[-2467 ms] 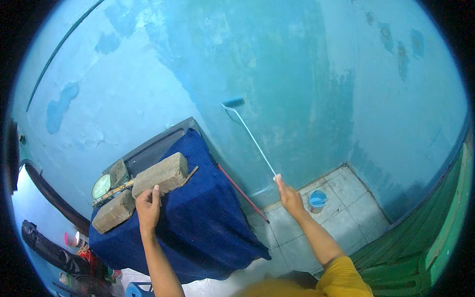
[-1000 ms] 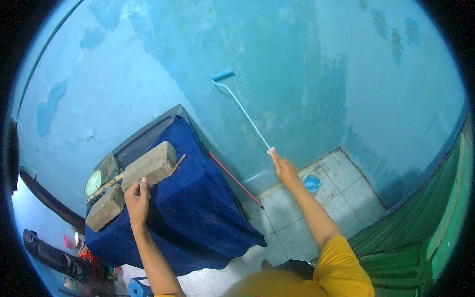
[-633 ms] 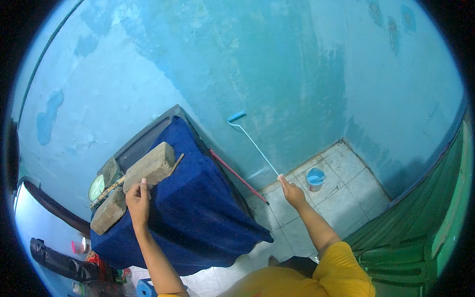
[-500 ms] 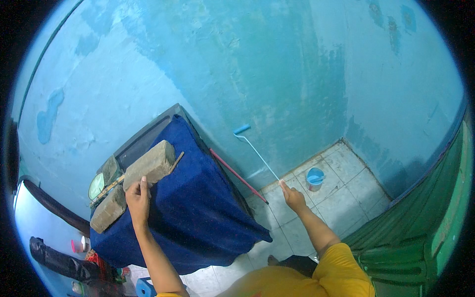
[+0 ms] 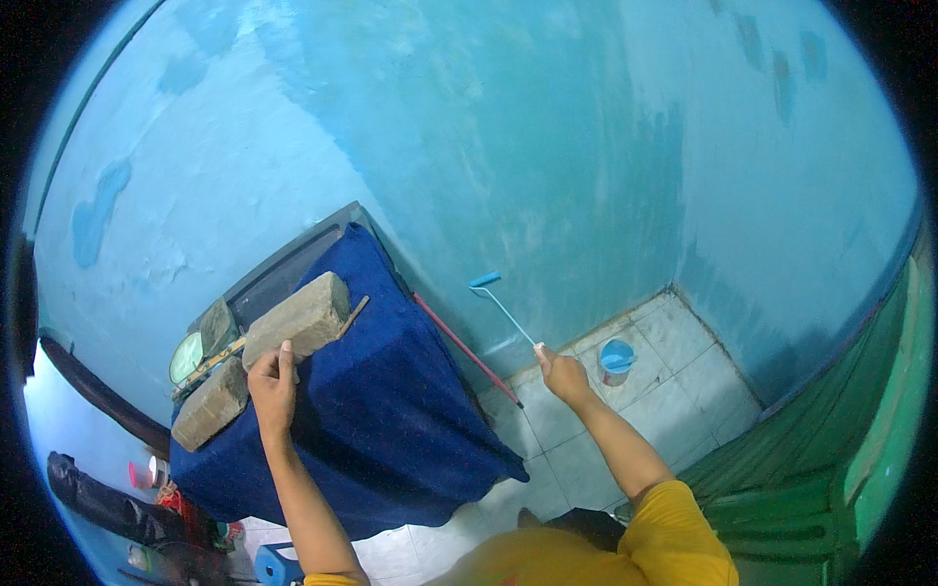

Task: The person paints a light blue wall using a paint roller attached to a long pink extension pole. They dip the roller into a bucket of paint and apply it to the wall in vertical strokes.

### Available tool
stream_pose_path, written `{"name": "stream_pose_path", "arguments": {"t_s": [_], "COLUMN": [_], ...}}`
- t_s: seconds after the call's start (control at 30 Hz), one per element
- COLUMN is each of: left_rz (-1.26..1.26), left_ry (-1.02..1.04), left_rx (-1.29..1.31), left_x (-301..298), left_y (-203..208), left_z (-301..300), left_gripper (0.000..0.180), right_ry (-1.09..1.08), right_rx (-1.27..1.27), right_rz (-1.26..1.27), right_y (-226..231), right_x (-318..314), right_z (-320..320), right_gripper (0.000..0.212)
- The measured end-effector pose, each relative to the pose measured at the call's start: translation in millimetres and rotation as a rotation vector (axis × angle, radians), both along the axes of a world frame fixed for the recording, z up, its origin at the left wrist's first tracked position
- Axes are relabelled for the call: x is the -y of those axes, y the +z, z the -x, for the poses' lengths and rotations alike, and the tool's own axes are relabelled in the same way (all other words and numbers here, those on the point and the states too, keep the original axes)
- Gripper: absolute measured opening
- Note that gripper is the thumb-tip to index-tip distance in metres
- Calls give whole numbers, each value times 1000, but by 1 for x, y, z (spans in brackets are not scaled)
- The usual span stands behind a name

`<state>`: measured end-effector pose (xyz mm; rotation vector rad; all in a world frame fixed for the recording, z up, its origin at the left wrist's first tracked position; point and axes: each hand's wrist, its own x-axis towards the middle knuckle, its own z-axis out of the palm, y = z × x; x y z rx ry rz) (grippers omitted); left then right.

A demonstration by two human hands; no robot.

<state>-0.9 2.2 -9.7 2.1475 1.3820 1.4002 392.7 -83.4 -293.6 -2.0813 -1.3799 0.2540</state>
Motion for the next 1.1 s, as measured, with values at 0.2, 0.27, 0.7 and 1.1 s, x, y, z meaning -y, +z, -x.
{"name": "stream_pose_path", "arguments": {"t_s": [0.2, 0.27, 0.7, 1.1], "left_rz": [-21, -30, -19, -19], "left_ry": [-22, -24, -3, -39], "left_rx": [-12, -15, -19, -6], "left_x": [2, 2, 3, 6], "left_y": [2, 1, 3, 5], "left_z": [-3, -1, 2, 3], "left_gripper": [42, 42, 41, 38], "right_ry": [-3, 13, 28, 33], "right_rx": [-38, -70, 69, 98], "right_rz": [-250, -300, -839, -458], "right_y": [74, 102, 263, 106], "right_x": [16, 22, -33, -25], "right_z": [4, 5, -9, 11], "right_gripper": [37, 36, 37, 50]}}
